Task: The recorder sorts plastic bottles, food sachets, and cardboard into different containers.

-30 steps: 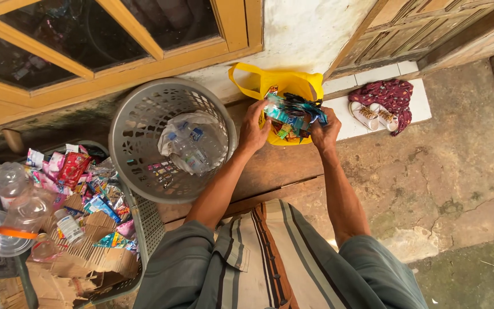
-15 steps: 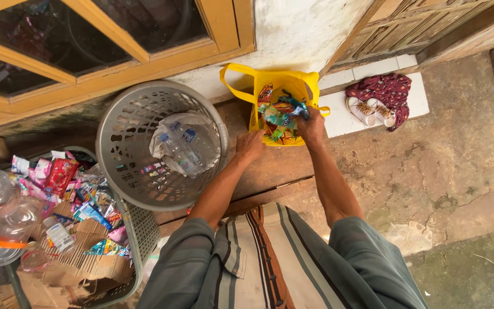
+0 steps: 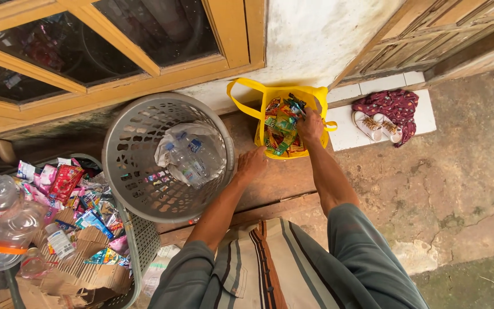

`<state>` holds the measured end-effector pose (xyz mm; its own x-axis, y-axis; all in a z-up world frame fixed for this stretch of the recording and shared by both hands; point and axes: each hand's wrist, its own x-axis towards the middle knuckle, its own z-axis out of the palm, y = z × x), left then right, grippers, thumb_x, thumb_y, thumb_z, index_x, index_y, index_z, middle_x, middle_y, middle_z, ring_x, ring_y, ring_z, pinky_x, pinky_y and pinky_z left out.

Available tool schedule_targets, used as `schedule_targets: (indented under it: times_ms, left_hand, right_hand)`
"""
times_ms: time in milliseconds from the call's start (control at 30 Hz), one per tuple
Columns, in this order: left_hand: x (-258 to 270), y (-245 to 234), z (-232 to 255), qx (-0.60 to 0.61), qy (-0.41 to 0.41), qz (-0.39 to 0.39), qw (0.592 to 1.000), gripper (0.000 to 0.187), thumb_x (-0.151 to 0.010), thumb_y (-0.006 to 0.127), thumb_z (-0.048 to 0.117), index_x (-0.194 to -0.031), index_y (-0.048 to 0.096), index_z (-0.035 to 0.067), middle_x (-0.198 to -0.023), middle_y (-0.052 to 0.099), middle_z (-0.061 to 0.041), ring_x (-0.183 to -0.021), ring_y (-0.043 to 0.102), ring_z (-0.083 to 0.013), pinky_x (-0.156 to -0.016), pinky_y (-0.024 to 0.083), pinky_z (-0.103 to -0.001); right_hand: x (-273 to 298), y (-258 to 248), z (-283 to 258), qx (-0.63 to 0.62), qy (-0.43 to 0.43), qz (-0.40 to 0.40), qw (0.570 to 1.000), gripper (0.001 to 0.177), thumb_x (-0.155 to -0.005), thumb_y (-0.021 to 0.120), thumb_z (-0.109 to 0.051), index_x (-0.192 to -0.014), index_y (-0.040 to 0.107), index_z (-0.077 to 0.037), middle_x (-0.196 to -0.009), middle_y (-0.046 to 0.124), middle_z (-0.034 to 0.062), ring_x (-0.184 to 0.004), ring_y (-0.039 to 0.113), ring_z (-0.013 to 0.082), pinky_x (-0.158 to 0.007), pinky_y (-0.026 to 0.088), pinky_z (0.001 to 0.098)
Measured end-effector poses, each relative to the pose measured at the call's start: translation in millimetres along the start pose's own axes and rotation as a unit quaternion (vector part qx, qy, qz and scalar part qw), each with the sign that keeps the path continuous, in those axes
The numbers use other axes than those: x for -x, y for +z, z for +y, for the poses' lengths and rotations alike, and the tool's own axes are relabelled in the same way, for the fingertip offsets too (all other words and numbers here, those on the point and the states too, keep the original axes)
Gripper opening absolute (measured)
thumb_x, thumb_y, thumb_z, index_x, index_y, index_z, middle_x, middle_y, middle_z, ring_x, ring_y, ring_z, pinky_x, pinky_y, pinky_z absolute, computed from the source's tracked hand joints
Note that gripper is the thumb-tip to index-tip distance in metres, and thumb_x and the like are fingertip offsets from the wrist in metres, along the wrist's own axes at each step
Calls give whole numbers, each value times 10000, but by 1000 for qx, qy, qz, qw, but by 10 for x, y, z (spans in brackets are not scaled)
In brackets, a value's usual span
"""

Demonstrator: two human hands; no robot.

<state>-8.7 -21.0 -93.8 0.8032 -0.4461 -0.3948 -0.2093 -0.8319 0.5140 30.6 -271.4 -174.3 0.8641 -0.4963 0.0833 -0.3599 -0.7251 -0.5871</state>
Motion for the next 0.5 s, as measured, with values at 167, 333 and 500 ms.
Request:
schedule_targets:
  times_ms: [167,333,500]
  left_hand:
    - [28,-100,96,18,-21,-45,999,536,-902,623,138,-1429,544,77,-1279,694,-148,-1119,700,-322,-1051,473,-503]
    - [39,-147,91,17,-13,-33,999,517,-889,644,141,-1393,562,62,-1309,673,-149,-1172,663,-334,-1058,458,-505]
    - [43,-166,76,25,-13,-24,999,522,-887,658,173,-1391,570,74,-1355,650,-146,-1224,631,-347,-1080,456,-490]
  right_hand:
    - [-66,166,121,56,33,-74,995,270,-838,654,-64,-1108,677,-71,-1079,666,233,-981,659,461,-826,522,556]
    - [29,115,-40,36,31,-70,996,451,-881,694,-140,-1308,557,-86,-1246,582,226,-1100,623,454,-844,519,566]
    - [186,189,-42,59,54,-147,986,824,-716,870,-343,-1376,437,-111,-1316,490,202,-1218,538,455,-907,484,579]
